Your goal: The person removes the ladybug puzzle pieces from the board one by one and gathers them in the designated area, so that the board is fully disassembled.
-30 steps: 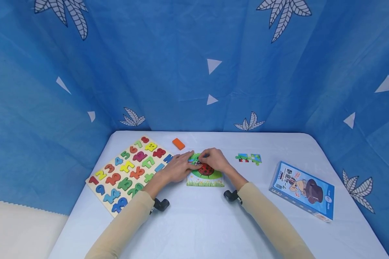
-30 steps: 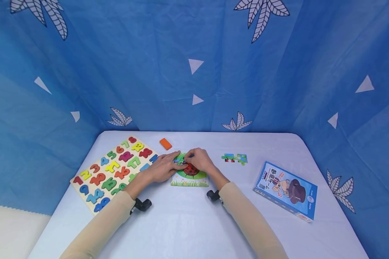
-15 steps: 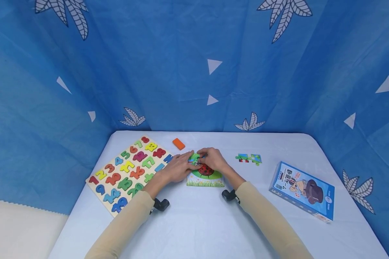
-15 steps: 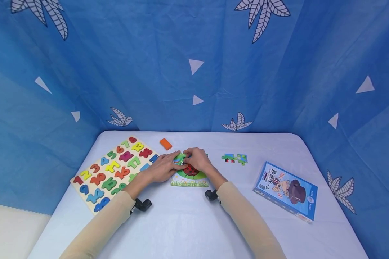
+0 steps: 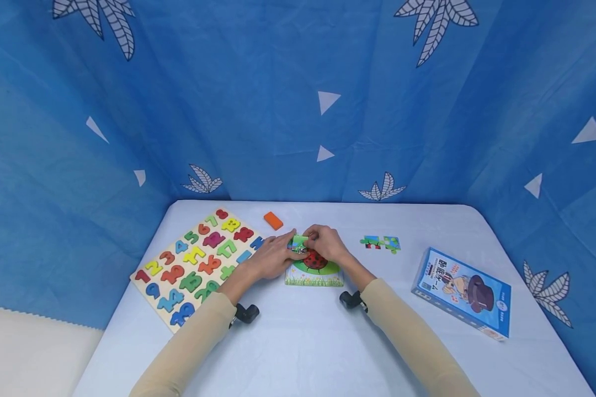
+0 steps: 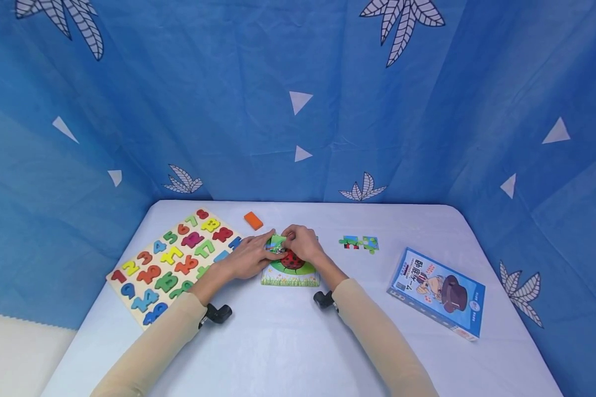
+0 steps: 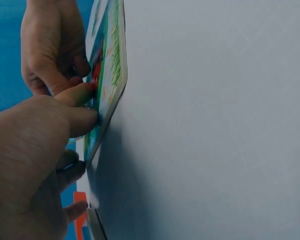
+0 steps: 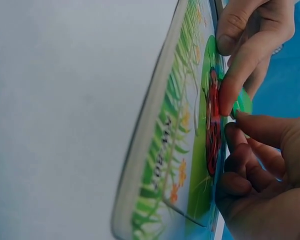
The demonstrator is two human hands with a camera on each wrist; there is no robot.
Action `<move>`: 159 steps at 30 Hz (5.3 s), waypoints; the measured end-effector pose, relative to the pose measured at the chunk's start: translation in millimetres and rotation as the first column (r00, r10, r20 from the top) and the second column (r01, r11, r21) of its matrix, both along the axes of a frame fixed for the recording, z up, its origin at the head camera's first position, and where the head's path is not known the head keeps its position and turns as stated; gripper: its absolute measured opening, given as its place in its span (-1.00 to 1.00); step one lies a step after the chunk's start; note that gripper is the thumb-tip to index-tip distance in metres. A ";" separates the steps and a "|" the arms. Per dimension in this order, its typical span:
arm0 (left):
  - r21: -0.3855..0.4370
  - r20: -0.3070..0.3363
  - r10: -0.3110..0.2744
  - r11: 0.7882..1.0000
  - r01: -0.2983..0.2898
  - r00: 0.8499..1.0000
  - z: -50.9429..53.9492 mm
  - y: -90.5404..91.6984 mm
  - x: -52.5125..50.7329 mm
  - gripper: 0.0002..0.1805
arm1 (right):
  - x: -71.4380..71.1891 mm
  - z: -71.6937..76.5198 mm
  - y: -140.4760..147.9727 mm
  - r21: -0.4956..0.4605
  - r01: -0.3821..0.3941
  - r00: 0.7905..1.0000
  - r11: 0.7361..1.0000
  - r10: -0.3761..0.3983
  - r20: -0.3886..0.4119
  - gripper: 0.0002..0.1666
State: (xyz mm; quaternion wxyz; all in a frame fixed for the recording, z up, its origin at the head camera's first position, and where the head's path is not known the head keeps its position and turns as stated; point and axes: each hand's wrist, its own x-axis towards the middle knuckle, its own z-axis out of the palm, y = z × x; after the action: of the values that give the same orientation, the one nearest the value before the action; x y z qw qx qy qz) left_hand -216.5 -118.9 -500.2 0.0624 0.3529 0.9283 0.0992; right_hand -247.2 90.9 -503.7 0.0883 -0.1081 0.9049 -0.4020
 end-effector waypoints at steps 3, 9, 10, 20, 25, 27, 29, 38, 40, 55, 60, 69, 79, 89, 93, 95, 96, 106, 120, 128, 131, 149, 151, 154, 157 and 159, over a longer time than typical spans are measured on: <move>0.003 0.007 0.008 1.000 -0.008 1.000 0.0 -0.1 0.2 -0.56 | -0.3 0.3 1.0 -0.022 0.014 1.000 1.000 -0.014 0.002 -0.80; 0.000 0.002 0.001 1.000 -0.001 1.000 -0.6 0.1 0.9 -0.54 | 0.0 -0.3 3.0 -0.056 0.012 1.000 0.998 -0.011 0.008 -0.85; -0.002 -0.001 -0.002 1.000 0.002 1.000 -0.8 0.2 1.0 -0.54 | -0.1 -0.5 3.4 -0.060 0.011 1.000 0.998 -0.011 0.007 -0.85; -0.040 -0.004 -0.005 0.999 0.005 1.000 -0.2 0.7 1.7 -0.53 | -0.4 7.0 13.7 -0.109 -0.010 1.000 0.994 0.010 0.000 -0.85; -0.034 -0.016 -0.016 0.999 0.016 1.000 -0.5 0.0 1.4 -0.52 | -3.3 13.1 26.2 -0.109 -0.028 1.000 0.994 0.029 0.004 -0.82; -0.029 -0.020 -0.020 0.999 0.020 1.000 -1.2 -0.3 1.2 -0.52 | -5.2 16.1 32.2 -0.105 -0.031 0.999 0.994 0.032 0.007 -0.83; -0.026 -0.022 -0.025 0.999 0.025 0.999 -1.9 -0.3 0.7 -0.52 | -6.6 19.8 38.5 -0.098 -0.031 0.999 0.995 0.033 0.015 -0.84; -0.023 0.011 -0.007 1.000 0.007 1.000 -2.6 -0.3 -0.5 -0.53 | -13.7 35.1 68.8 -0.039 -0.015 0.999 0.999 0.016 0.041 -0.86; -0.022 0.014 -0.004 1.000 0.004 1.000 -2.6 -0.6 -0.6 -0.53 | -15.2 36.8 76.3 -0.037 -0.005 0.998 0.999 0.007 0.063 -0.86; 0.051 0.019 -0.004 0.999 0.003 1.000 -2.9 -0.9 0.8 -0.57 | -19.6 40.0 112.3 0.062 0.008 0.982 0.998 -0.020 0.188 -0.83; 0.045 0.013 -0.001 0.999 0.001 1.000 -3.3 -0.4 1.0 -0.58 | -21.3 34.3 119.0 0.108 0.025 0.981 0.994 -0.046 0.189 -0.82; 0.056 0.014 -0.005 0.998 0.004 1.000 -2.1 -0.8 1.4 -0.58 | -25.0 27.5 125.7 0.150 0.050 0.979 0.987 -0.079 0.191 -0.84; 0.039 0.022 0.005 0.999 -0.006 1.000 -2.4 -0.4 1.1 -0.58 | -28.0 27.8 127.2 0.182 0.027 0.983 0.983 -0.059 0.171 -0.85; 0.042 0.025 0.003 0.999 -0.004 1.000 -2.1 -0.3 -0.1 -0.58 | -27.7 27.2 125.7 0.213 0.030 0.986 0.977 -0.064 0.156 -0.84; 0.051 0.029 0.003 0.999 -0.005 1.000 -1.8 -0.4 0.1 -0.58 | -28.7 25.2 125.3 0.217 0.033 0.985 0.976 -0.068 0.157 -0.84; 0.053 0.032 0.004 0.999 -0.006 0.999 -1.6 -0.5 0.2 -0.58 | -29.1 23.9 125.3 0.221 0.036 0.985 0.975 -0.072 0.159 -0.84; 0.055 0.033 0.004 0.998 -0.006 0.999 -1.7 -0.6 0.4 -0.58 | -29.2 23.4 125.4 0.223 0.036 0.984 0.974 -0.073 0.161 -0.85; 0.057 0.014 0.007 0.998 -0.008 1.000 -4.2 -0.3 0.3 -0.57 | -30.2 17.6 126.4 0.210 0.036 0.985 0.977 -0.070 0.157 -0.91; 0.050 0.024 0.004 0.999 -0.006 1.000 -2.1 -0.5 2.0 -0.55 | -28.0 18.7 127.3 0.216 0.027 0.985 0.976 -0.062 0.159 -0.89; 0.019 -0.006 -0.019 1.000 0.019 1.000 -4.0 1.0 1.7 -0.56 | -27.1 19.4 128.0 0.221 0.019 0.989 0.975 -0.051 0.138 -0.89; 0.011 -0.018 -0.030 0.999 0.030 0.999 -4.7 3.5 1.9 -0.51 | -24.8 21.3 127.6 0.213 0.019 0.992 0.977 -0.045 0.117 -0.86; 0.050 0.033 -0.184 0.982 0.182 0.982 -1.6 25.8 15.8 -0.40 | 11.5 16.9 104.4 0.142 -0.119 0.992 0.983 0.111 0.059 -0.84; 0.026 0.068 -0.203 0.979 0.202 0.977 -2.0 27.8 19.3 -0.38 | 14.9 16.1 101.9 0.130 -0.135 0.990 0.982 0.130 0.046 -0.81; -0.013 0.106 -0.210 0.977 0.212 0.972 -3.6 29.0 23.3 -0.37 | 19.6 16.3 97.7 0.117 -0.157 0.988 0.981 0.154 0.029 -0.76; -0.046 0.121 -0.206 0.976 0.212 0.971 -5.2 29.5 25.9 -0.37 | 23.3 17.0 93.5 0.117 -0.178 0.984 0.977 0.177 0.020 -0.74; -0.058 0.122 -0.204 0.976 0.212 0.971 -5.8 29.6 27.0 -0.37 | 24.9 17.2 91.2 0.124 -0.190 0.982 0.974 0.189 0.021 -0.72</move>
State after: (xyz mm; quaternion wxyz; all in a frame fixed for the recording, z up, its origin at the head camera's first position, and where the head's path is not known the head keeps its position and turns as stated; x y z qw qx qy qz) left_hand -189.5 -89.3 -506.0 0.1381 0.4396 0.8839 0.0795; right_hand -222.4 182.1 -486.5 0.1368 -0.1865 0.9136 -0.3344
